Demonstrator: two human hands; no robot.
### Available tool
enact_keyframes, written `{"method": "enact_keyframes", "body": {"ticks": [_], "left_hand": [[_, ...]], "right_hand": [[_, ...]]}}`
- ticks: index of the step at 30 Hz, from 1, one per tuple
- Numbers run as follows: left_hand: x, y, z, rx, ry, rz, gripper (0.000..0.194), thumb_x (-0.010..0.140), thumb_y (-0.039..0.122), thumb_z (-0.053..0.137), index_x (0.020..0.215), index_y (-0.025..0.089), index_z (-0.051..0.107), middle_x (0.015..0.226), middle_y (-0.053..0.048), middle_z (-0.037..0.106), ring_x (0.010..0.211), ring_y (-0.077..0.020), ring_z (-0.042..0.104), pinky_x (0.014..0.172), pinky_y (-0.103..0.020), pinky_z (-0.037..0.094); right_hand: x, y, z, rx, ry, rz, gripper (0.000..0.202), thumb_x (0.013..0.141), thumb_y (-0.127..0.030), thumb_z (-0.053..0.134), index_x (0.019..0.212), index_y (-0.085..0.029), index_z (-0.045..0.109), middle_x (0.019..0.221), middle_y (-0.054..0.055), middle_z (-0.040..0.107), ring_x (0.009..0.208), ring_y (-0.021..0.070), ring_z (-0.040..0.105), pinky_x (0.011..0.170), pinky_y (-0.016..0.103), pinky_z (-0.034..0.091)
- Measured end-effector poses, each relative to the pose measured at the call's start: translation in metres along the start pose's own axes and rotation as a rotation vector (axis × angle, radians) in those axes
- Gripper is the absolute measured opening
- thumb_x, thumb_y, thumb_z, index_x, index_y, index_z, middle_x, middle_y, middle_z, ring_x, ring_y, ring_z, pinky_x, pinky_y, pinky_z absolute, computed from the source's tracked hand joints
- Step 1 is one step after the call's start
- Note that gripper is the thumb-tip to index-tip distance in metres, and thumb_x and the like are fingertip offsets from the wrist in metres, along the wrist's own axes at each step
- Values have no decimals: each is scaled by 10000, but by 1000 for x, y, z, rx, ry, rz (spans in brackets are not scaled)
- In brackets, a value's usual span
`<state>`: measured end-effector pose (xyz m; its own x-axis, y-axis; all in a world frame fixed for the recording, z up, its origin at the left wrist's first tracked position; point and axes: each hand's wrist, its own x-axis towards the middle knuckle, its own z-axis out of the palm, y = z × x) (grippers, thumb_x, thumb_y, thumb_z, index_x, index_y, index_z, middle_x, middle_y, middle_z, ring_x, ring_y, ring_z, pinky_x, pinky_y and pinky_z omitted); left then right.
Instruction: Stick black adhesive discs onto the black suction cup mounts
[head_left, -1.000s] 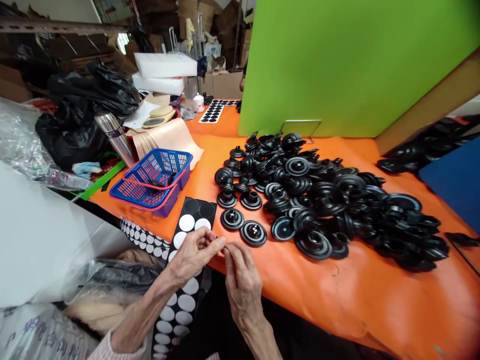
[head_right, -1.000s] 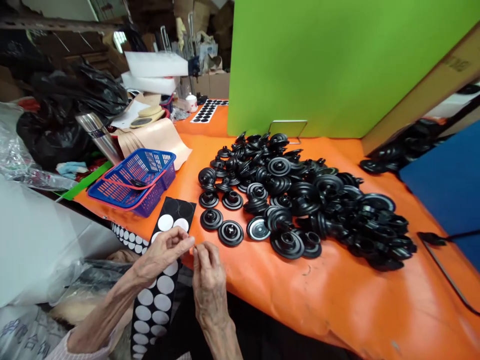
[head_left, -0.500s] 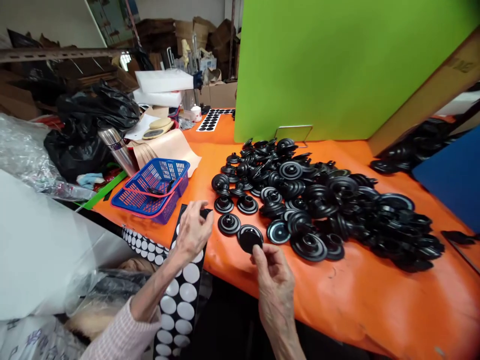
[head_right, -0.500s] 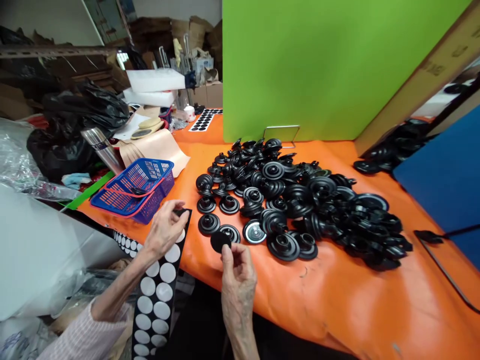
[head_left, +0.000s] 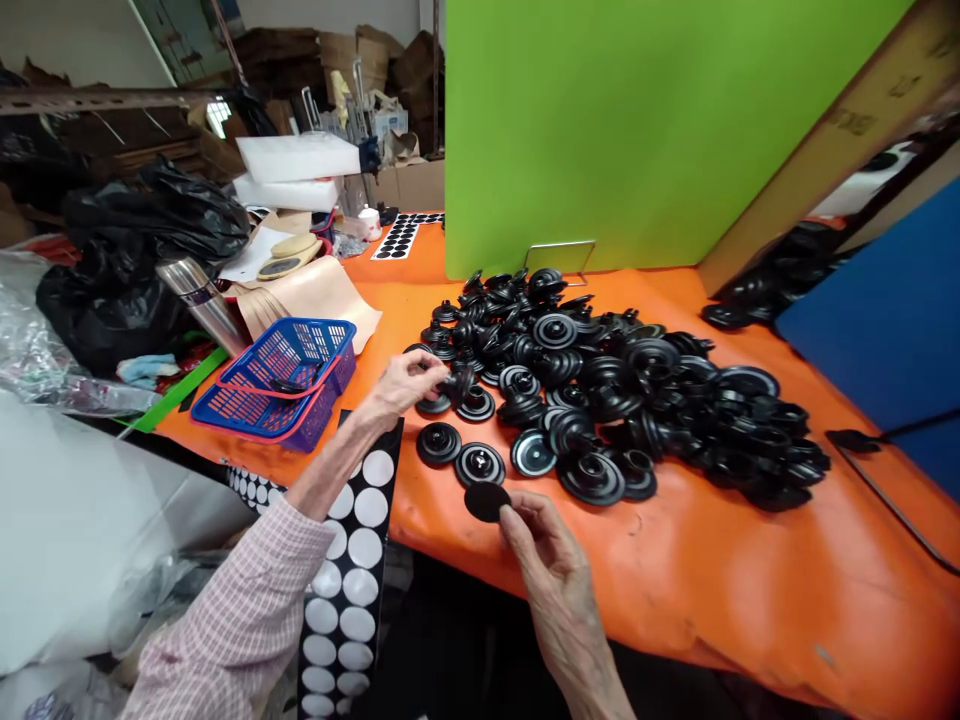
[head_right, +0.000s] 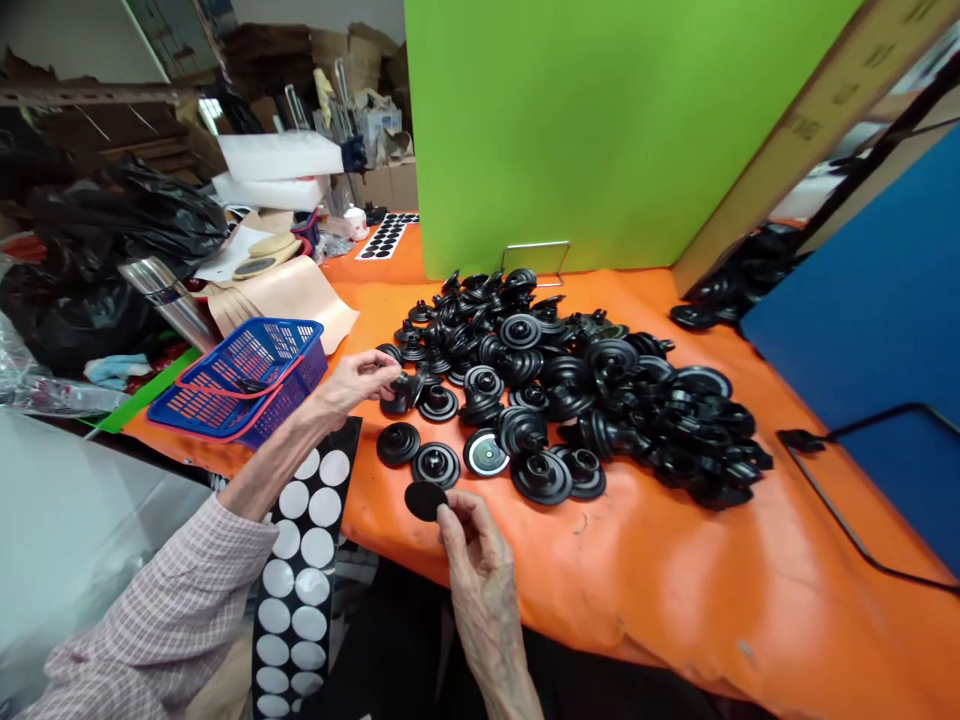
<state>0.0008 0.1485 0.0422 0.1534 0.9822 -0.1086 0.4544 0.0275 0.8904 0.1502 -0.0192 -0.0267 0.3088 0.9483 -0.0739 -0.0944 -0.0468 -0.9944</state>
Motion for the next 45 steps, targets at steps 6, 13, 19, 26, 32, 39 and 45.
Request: {"method": "enact_keyframes", "body": {"ticks": [6, 13, 19, 26, 32, 39, 45], "left_hand": [[-59, -5, -2, -977, -200, -410, 177, 807, 308, 625, 895, 155, 618, 858, -74, 677, 737, -175, 652, 705, -304, 522], [-120, -31, 18, -1051, -128, -419, 223, 800, 271, 658, 964, 121, 637, 979, -107, 676, 830, -201, 664, 713, -302, 538], [-139, -36, 23, -912, -183, -321, 369, 772, 200, 671, 1134, 188, 602, 1160, -84, 634, 974, -224, 643, 823, -391, 556], [-147, -43, 24, -939, -236, -330, 494, 735, 144, 654, 1219, 237, 614, 1247, -80, 604, 1030, -237, 627, 875, -404, 544], [-147, -42, 26, -948, -226, -341, 477, 703, 112, 640, 1166, 225, 659, 1262, -78, 605, 1048, -236, 607, 852, -376, 547], [-147, -41, 28, -970, -218, -347, 461, 705, 103, 631, 1150, 216, 673, 1209, -75, 640, 1031, -234, 614, 859, -394, 538], [-147, -43, 28, -975, -216, -334, 423, 732, 111, 627, 1141, 203, 676, 1156, -73, 664, 1020, -230, 624, 861, -385, 540]], "right_hand": [[-2, 1, -14, -119, -36, -129, 303, 806, -419, 646, 1045, -234, 620, 763, 6, 627, 704, 157, 601, 669, 276, 514], [-12, -18, -18, -29, -91, 83, 304, 759, -489, 689, 751, -204, 582, 680, -13, 550, 635, 123, 522, 582, 219, 444], [-12, -16, -6, 78, -84, 116, 279, 747, -469, 707, 763, -209, 607, 777, -11, 523, 741, 129, 520, 692, 239, 443], [-14, -6, 16, -5, -16, 44, 255, 771, -440, 656, 708, -197, 612, 1072, 62, 551, 1030, 209, 546, 874, 333, 457], [-18, -11, 28, -27, 10, 62, 280, 752, -467, 647, 705, -192, 617, 1059, 76, 555, 1025, 225, 555, 860, 362, 486], [-19, -8, 30, -28, 30, 55, 268, 757, -449, 645, 702, -189, 613, 1050, 77, 559, 1029, 225, 556, 864, 370, 483], [-20, -4, 32, -68, 48, 37, 259, 773, -440, 624, 711, -189, 606, 1045, 78, 556, 1009, 218, 562, 836, 370, 500]]}}
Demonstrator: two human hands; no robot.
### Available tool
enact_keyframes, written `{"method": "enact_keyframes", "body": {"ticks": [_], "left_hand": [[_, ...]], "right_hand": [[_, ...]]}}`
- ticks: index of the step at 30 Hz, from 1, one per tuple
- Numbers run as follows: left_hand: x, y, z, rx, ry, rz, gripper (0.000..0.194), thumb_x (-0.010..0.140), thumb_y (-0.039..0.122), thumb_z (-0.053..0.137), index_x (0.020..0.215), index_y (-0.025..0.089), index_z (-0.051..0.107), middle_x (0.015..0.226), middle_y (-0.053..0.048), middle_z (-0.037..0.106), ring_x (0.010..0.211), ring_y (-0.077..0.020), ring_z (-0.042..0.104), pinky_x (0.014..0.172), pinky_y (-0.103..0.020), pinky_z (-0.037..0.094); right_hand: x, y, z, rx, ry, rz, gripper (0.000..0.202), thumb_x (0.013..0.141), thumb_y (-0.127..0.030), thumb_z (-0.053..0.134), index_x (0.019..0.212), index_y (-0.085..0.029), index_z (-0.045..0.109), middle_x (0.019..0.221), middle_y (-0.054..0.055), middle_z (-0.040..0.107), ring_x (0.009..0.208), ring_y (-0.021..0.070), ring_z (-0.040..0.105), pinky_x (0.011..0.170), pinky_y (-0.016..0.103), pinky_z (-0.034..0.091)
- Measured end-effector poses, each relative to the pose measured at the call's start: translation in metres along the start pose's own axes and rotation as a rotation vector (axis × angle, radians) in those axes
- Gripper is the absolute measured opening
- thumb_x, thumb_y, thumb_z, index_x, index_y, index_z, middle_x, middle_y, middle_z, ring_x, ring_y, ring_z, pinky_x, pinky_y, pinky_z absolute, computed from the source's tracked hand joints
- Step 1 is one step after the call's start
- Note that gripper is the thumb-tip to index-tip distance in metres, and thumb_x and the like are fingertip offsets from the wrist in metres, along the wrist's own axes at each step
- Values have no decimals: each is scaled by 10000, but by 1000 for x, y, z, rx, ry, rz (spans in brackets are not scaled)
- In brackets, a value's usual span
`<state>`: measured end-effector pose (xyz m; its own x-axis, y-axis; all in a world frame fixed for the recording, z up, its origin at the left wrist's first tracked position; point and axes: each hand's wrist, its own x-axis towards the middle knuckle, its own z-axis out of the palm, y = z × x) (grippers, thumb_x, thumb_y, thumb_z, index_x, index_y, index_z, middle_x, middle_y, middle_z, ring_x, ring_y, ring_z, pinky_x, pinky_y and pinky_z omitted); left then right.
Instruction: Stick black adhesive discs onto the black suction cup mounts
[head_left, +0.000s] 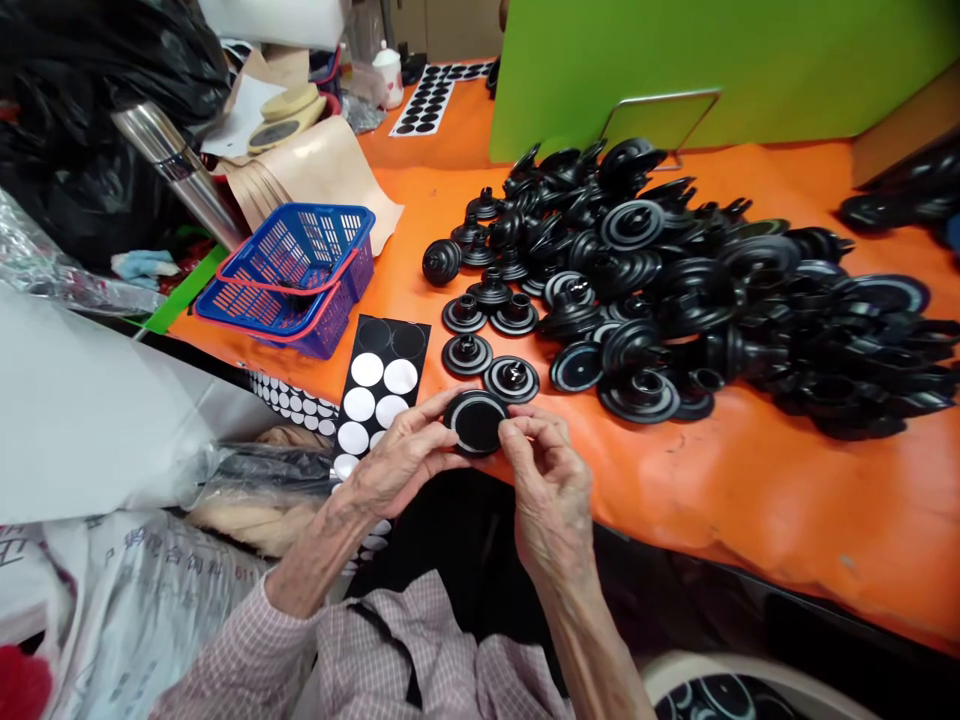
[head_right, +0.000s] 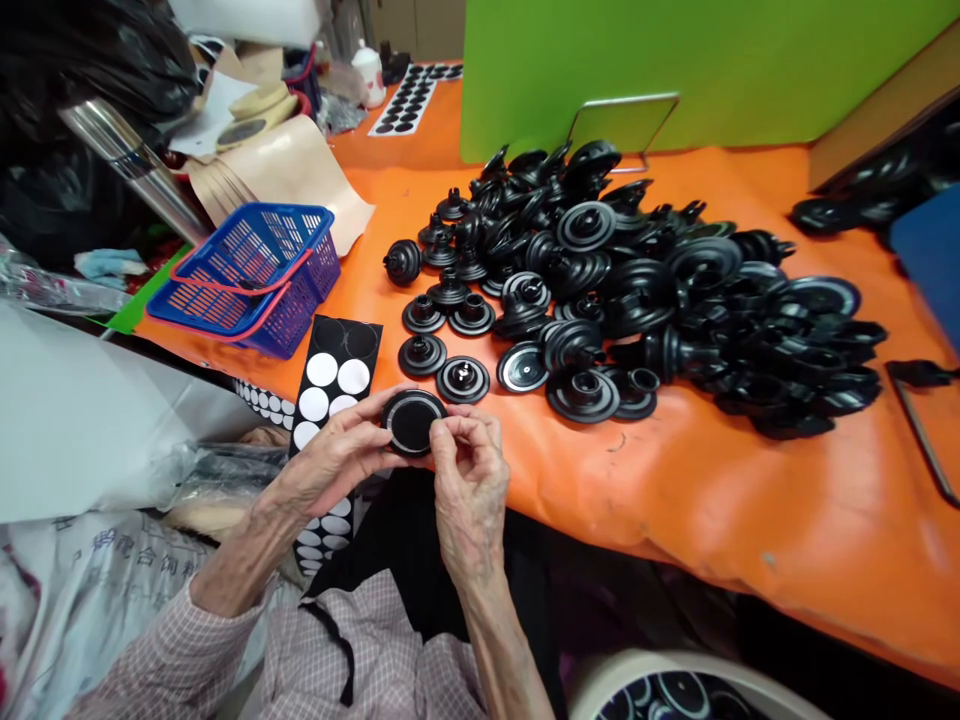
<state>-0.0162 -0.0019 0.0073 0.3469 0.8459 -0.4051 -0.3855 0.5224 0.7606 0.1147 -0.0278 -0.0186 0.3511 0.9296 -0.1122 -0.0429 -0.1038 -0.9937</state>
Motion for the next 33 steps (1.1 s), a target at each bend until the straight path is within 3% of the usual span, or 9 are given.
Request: {"method": "enact_keyframes", "body": {"ticks": [8, 17, 21, 24, 27, 29, 33], "left_hand": [[3, -9, -6, -3, 22, 47, 361, 789, 221, 688, 1145, 183, 645, 1164, -93, 660, 1011, -251, 644, 832, -405, 564], [3, -12, -9, 16, 103, 84, 351, 760, 225, 711, 1105, 184, 656, 1185, -90, 649, 1087, -269, 615, 823, -380, 576], [1, -11, -11, 18, 105, 103, 363, 769, 241, 704, 1122, 183, 640, 1199, -87, 638, 1066, -246, 620, 811, -343, 577], [-4, -5, -12, 55, 112, 101, 419, 770, 298, 700, 1160, 173, 610, 1161, -94, 643, 957, -221, 651, 761, -333, 586], [-9, 10, -17, 251, 132, 113, 473, 802, 356, 653, 1224, 159, 569, 1097, -98, 649, 820, -170, 654, 701, -306, 586], [-9, 29, -25, 390, 184, 184, 493, 817, 369, 625, 1255, 163, 537, 1076, -93, 644, 742, -141, 640, 659, -294, 584], [-7, 96, -42, 540, 342, 420, 461, 794, 355, 643, 1188, 140, 535, 1075, -110, 628, 715, -152, 639, 587, -280, 565]], "right_hand": [[-1, 9, 7, -72, 27, -79, 204, 828, -385, 576, 749, -197, 564, 988, 64, 524, 940, 204, 567, 704, 333, 541], [-4, 17, 17, -260, 57, -273, 146, 886, -325, 518, 797, -209, 511, 944, 67, 533, 960, 226, 558, 824, 439, 510], [-4, 19, 19, -183, 82, -186, 199, 859, -385, 567, 940, -210, 518, 987, 64, 549, 904, 201, 578, 779, 391, 525], [-2, 18, 17, -98, -4, -41, 298, 820, -462, 612, 967, -208, 562, 949, 47, 586, 832, 183, 596, 716, 340, 531], [9, 11, 27, -20, -151, 55, 325, 766, -509, 657, 807, -191, 600, 780, 22, 617, 704, 164, 592, 623, 295, 516], [19, -1, 45, 77, -223, 57, 338, 734, -509, 686, 758, -184, 598, 691, 0, 605, 630, 141, 569, 577, 267, 500], [41, -44, 102, 274, -384, 5, 321, 744, -473, 682, 818, -172, 598, 687, -6, 613, 606, 124, 578, 591, 260, 503]]}}
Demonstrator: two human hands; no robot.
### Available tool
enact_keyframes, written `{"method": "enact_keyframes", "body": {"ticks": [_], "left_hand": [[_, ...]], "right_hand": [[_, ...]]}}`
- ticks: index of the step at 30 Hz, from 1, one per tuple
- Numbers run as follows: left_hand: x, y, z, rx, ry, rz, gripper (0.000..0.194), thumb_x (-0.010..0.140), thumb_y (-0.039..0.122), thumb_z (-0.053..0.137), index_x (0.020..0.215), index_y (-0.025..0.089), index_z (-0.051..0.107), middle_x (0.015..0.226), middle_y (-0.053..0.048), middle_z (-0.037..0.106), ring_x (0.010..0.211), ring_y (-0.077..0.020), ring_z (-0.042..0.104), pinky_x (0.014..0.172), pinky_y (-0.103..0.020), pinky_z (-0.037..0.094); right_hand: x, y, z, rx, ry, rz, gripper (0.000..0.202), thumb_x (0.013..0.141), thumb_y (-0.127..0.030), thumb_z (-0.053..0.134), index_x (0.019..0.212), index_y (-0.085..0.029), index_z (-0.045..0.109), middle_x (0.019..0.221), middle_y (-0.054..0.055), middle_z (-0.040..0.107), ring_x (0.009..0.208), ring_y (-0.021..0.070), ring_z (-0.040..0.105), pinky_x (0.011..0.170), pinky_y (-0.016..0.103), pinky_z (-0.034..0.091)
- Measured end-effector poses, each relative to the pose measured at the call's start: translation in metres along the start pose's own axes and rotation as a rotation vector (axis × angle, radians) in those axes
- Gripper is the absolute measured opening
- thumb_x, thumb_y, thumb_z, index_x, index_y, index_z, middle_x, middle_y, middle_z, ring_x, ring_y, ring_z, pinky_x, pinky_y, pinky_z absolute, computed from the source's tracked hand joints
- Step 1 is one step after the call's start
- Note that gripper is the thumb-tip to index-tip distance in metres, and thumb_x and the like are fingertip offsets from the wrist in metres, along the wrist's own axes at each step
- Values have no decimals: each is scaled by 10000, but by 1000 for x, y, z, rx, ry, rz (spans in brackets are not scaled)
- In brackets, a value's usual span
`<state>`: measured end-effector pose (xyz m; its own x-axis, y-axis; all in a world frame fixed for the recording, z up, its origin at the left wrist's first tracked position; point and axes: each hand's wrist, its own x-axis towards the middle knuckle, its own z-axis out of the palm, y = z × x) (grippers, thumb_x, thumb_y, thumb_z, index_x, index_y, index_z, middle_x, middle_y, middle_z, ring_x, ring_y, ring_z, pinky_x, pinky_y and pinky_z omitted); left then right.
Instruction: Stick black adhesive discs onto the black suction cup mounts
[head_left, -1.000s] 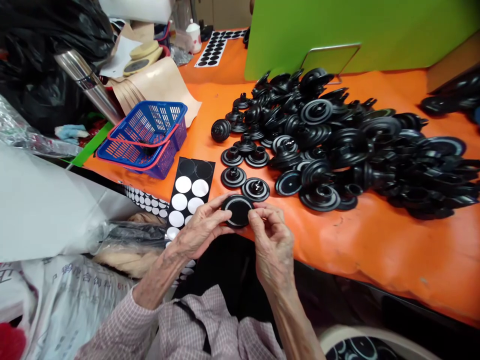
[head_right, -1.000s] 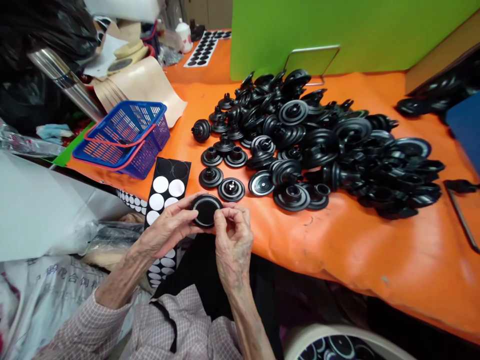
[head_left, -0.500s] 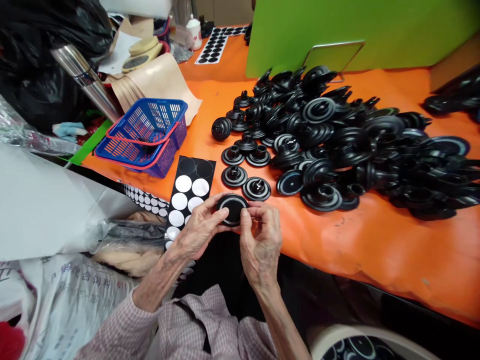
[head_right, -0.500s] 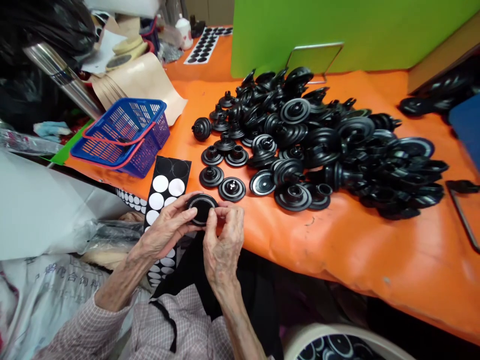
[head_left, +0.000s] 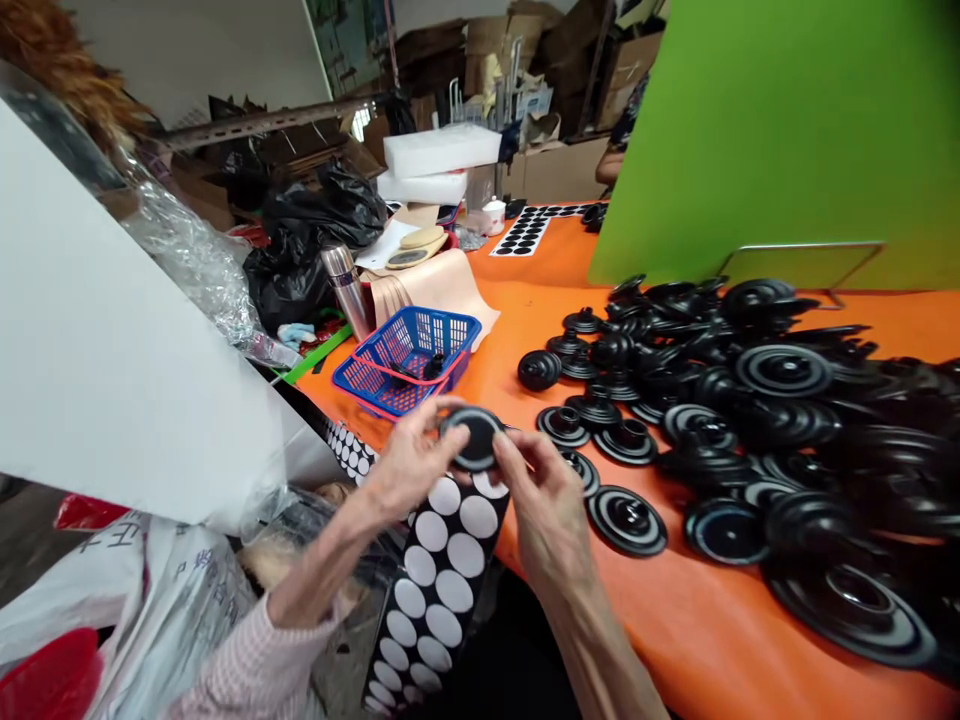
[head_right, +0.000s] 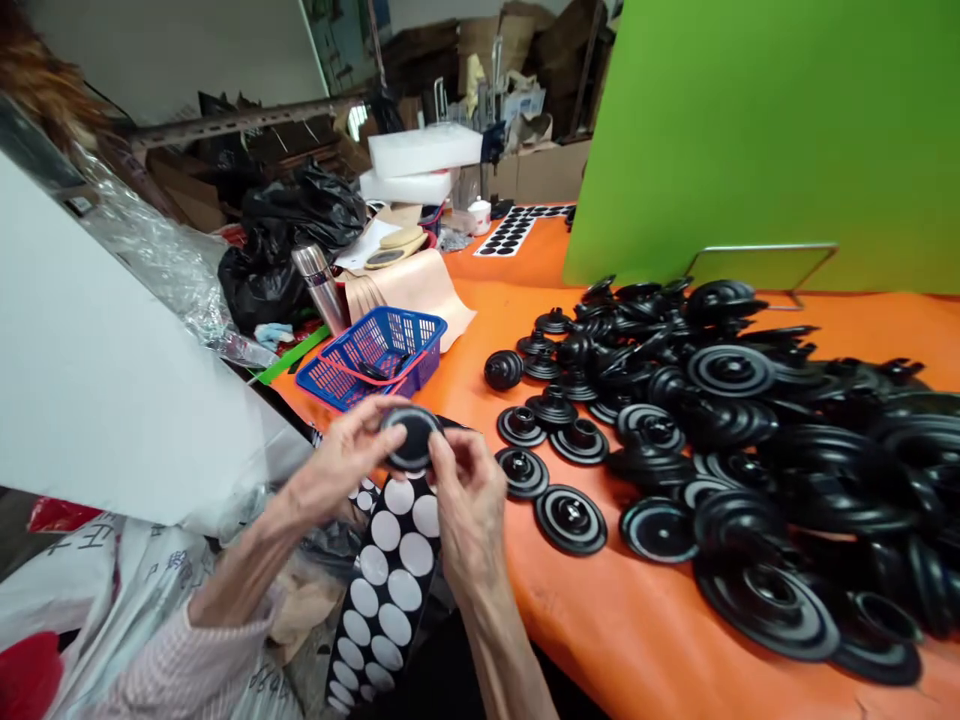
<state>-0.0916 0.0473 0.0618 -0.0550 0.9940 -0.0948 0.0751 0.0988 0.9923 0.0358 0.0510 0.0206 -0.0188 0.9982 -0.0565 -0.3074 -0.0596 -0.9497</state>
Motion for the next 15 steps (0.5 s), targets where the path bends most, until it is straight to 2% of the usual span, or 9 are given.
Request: {"method": "enact_keyframes", "body": {"ticks": [3, 5, 6, 8, 9, 11, 13, 15], "left_hand": [[25, 37, -30, 193, 169, 163, 442, 799, 350, 647, 1184, 152, 561, 1008, -88, 635, 676, -143, 627, 578, -263, 529], [25, 48, -42, 356, 278, 262, 394, 810, 391, 640, 1131, 164, 614, 914, -55, 645, 660, -135, 615, 595, -245, 495], [20, 46, -45, 435, 287, 268, 352, 824, 418, 618, 1059, 159, 652, 837, -42, 645, 653, -139, 609, 602, -245, 479], [3, 26, -45, 548, 211, 172, 336, 840, 457, 577, 907, 150, 695, 707, -35, 634, 646, -160, 601, 612, -262, 456], [-6, 10, -42, 572, 160, 98, 323, 827, 452, 594, 887, 153, 699, 722, -43, 646, 685, -175, 606, 649, -277, 458], [-18, -25, -34, 550, 166, -34, 373, 734, 447, 695, 968, 157, 679, 813, -63, 668, 748, -195, 615, 691, -300, 467], [-17, -55, -26, 462, 183, -102, 506, 673, 459, 745, 1062, 156, 628, 840, -56, 653, 754, -184, 604, 691, -296, 465], [-7, -70, -19, 319, 163, -149, 542, 679, 483, 731, 1083, 150, 592, 744, -9, 603, 643, -139, 556, 608, -264, 438]], "right_hand": [[24, -18, 25, 158, -55, -72, 326, 784, -433, 637, 981, -190, 546, 764, -3, 645, 630, 133, 628, 667, 310, 539], [26, -17, 22, 83, -51, -138, 281, 815, -419, 598, 982, -198, 549, 798, 2, 648, 664, 138, 646, 707, 330, 544], [22, -11, 15, -20, -38, -164, 252, 832, -416, 577, 959, -198, 568, 811, 10, 648, 688, 145, 649, 715, 332, 541], [7, 10, -5, -277, -5, -206, 225, 862, -404, 536, 922, -198, 606, 837, 35, 656, 766, 176, 651, 732, 351, 537], [-2, 23, -15, -397, 10, -242, 215, 869, -386, 524, 920, -199, 618, 871, 55, 663, 822, 198, 646, 753, 371, 536], [-21, 52, -31, -562, 16, -342, 206, 881, -325, 497, 968, -194, 629, 1021, 104, 663, 974, 237, 623, 844, 427, 522], [-32, 73, -38, -657, 22, -428, 241, 892, -267, 464, 1062, -188, 616, 1126, 133, 644, 1062, 250, 595, 904, 464, 499], [-36, 82, -38, -743, 34, -494, 267, 899, -225, 447, 1114, -189, 602, 1114, 132, 654, 1052, 251, 596, 904, 480, 491]]}}
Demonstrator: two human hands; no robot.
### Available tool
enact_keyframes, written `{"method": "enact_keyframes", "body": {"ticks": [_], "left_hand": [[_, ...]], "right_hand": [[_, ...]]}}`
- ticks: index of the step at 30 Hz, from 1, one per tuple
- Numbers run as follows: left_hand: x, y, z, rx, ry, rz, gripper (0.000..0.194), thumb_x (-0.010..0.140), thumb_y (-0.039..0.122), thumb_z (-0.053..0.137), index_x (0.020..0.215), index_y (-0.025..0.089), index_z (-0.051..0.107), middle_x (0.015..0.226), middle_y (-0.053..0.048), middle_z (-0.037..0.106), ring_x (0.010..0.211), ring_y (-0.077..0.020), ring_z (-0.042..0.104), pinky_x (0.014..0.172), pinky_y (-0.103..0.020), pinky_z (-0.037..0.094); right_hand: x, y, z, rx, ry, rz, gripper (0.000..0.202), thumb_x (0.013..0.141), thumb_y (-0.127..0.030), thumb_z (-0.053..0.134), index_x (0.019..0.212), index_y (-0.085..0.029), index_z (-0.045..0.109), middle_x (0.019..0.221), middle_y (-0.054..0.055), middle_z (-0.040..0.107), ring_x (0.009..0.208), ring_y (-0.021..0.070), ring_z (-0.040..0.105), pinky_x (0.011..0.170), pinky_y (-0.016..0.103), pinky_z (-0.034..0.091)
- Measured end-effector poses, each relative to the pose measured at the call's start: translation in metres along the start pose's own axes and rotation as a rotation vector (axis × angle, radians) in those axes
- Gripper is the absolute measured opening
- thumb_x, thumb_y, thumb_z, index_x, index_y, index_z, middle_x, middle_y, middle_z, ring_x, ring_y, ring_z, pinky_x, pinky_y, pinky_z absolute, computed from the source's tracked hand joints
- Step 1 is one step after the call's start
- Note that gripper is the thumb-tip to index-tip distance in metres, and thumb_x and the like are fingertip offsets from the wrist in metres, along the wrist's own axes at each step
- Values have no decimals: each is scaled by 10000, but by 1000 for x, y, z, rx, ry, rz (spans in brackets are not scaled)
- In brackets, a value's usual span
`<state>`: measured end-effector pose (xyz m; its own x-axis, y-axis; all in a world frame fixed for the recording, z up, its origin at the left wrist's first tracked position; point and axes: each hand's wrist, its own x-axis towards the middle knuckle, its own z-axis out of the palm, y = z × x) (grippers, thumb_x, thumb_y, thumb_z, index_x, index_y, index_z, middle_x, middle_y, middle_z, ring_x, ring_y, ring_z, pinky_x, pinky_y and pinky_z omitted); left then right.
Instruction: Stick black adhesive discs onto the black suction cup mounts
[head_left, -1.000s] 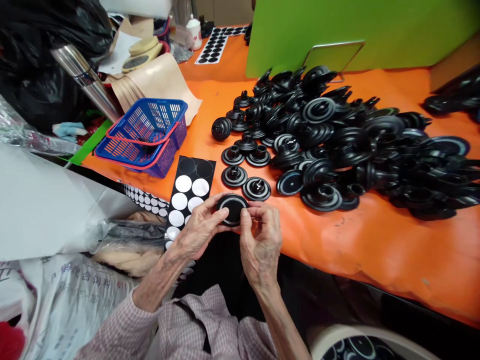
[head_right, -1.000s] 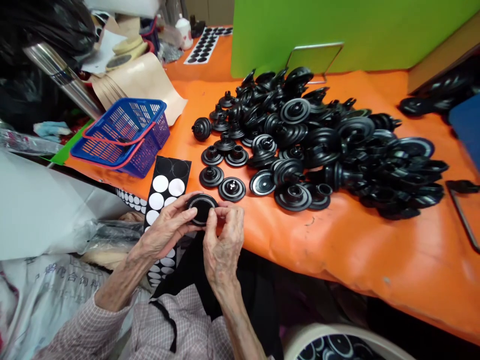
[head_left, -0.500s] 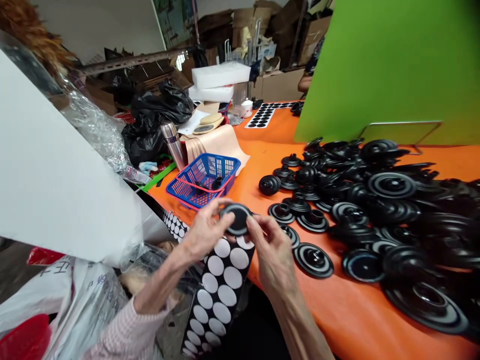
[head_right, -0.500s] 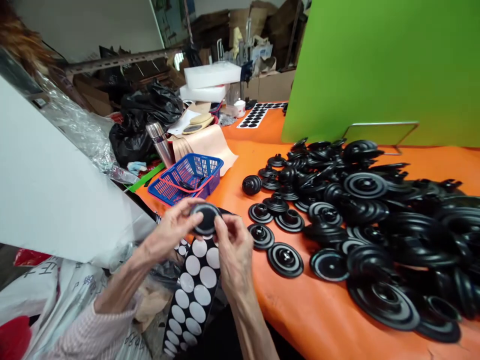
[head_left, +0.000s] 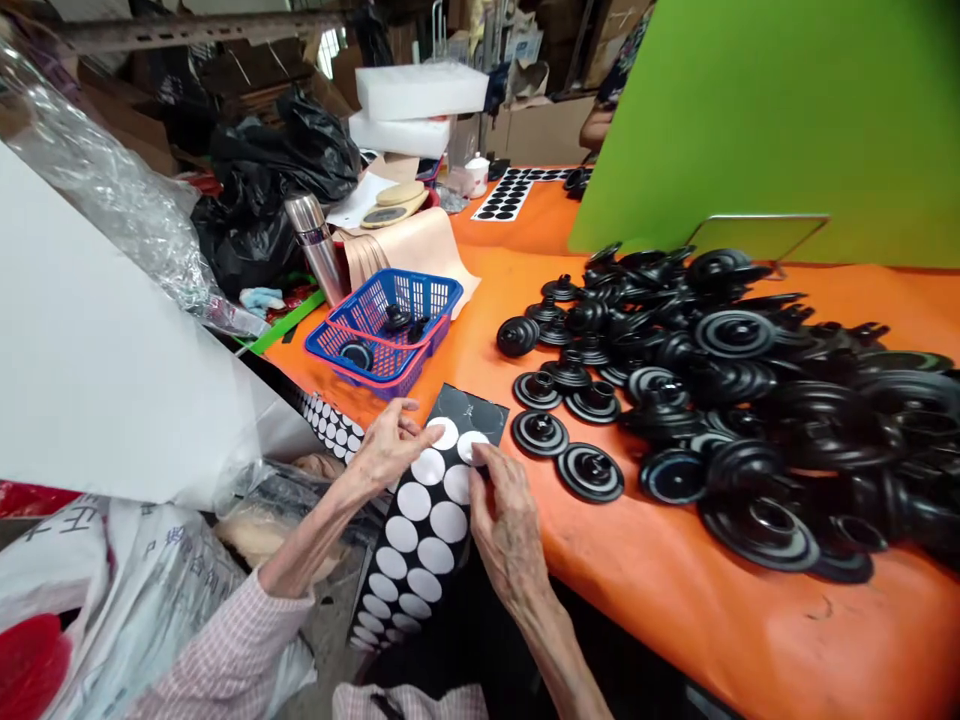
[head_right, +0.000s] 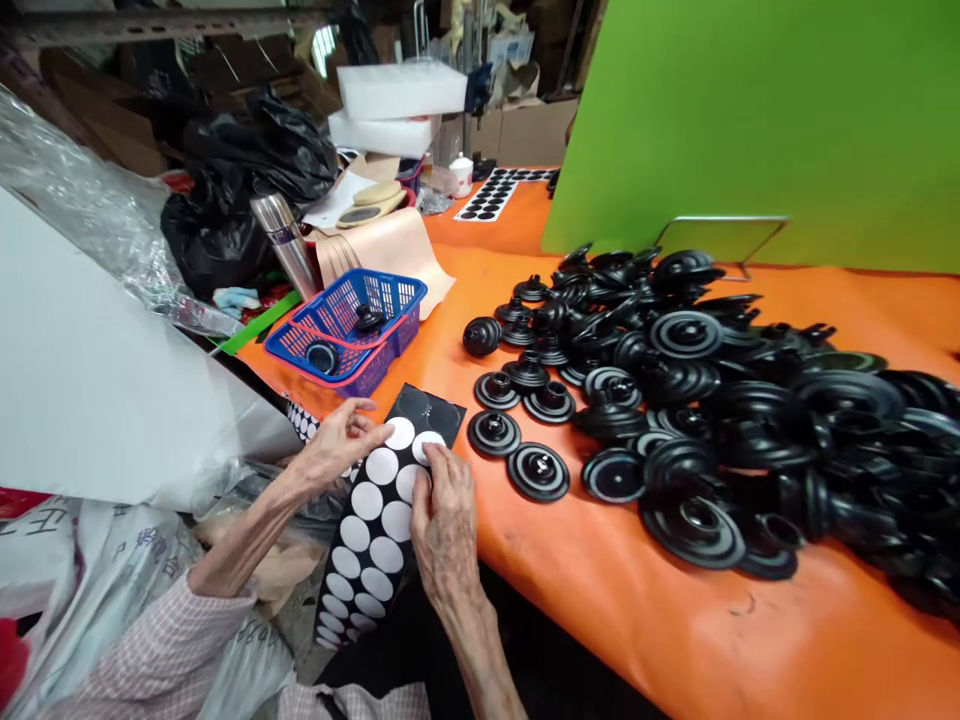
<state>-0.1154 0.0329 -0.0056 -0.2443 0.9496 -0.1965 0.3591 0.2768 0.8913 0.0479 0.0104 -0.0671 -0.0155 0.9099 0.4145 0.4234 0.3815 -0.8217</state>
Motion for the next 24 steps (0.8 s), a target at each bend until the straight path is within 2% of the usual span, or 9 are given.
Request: {"method": "enact_keyframes", "body": {"ticks": [3, 5, 8, 14, 20, 24], "left_hand": [[17, 5, 9, -220, -128, -70, 461, 674, 483, 729, 953, 134, 614, 629, 42, 516, 513, -78, 442, 493, -218, 344], [22, 11, 13, -347, -187, -73, 418, 633, 451, 772, 851, 128, 620, 633, 43, 512, 524, -59, 431, 496, -201, 323], [21, 15, 16, -495, -202, -61, 410, 623, 415, 798, 859, 130, 622, 671, 40, 531, 573, -55, 460, 543, -188, 340], [16, 20, 20, -559, -286, -32, 339, 665, 378, 782, 855, 124, 664, 719, 6, 587, 632, -76, 500, 605, -199, 375], [14, 23, 23, -661, -272, -70, 307, 649, 336, 797, 838, 126, 678, 729, -10, 619, 672, -103, 540, 695, -230, 421], [11, 21, 25, -685, -267, -30, 269, 652, 314, 799, 813, 131, 685, 750, -7, 634, 723, -100, 551, 737, -210, 423]], "right_hand": [[9, -4, 0, -129, 12, -79, 263, 903, -189, 440, 1097, -196, 617, 1097, 123, 660, 1044, 256, 591, 900, 498, 473], [19, -8, -3, -146, 12, -94, 263, 908, -184, 433, 1084, -199, 628, 1134, 129, 638, 1064, 251, 580, 905, 485, 473], [28, -11, -5, -134, 8, -90, 273, 920, -193, 421, 1096, -202, 629, 1129, 131, 622, 1044, 241, 578, 886, 457, 490], [37, -14, 0, -230, 103, -131, 353, 925, -217, 420, 1249, -197, 560, 1203, 144, 585, 1085, 274, 520, 907, 507, 456], [41, -19, 3, -238, 126, -118, 341, 937, -226, 417, 1240, -188, 570, 1149, 149, 596, 1049, 267, 513, 891, 491, 464], [45, -21, 3, -262, 152, -117, 327, 939, -306, 462, 1194, -146, 590, 1127, 168, 605, 1049, 282, 516, 895, 485, 456]]}}
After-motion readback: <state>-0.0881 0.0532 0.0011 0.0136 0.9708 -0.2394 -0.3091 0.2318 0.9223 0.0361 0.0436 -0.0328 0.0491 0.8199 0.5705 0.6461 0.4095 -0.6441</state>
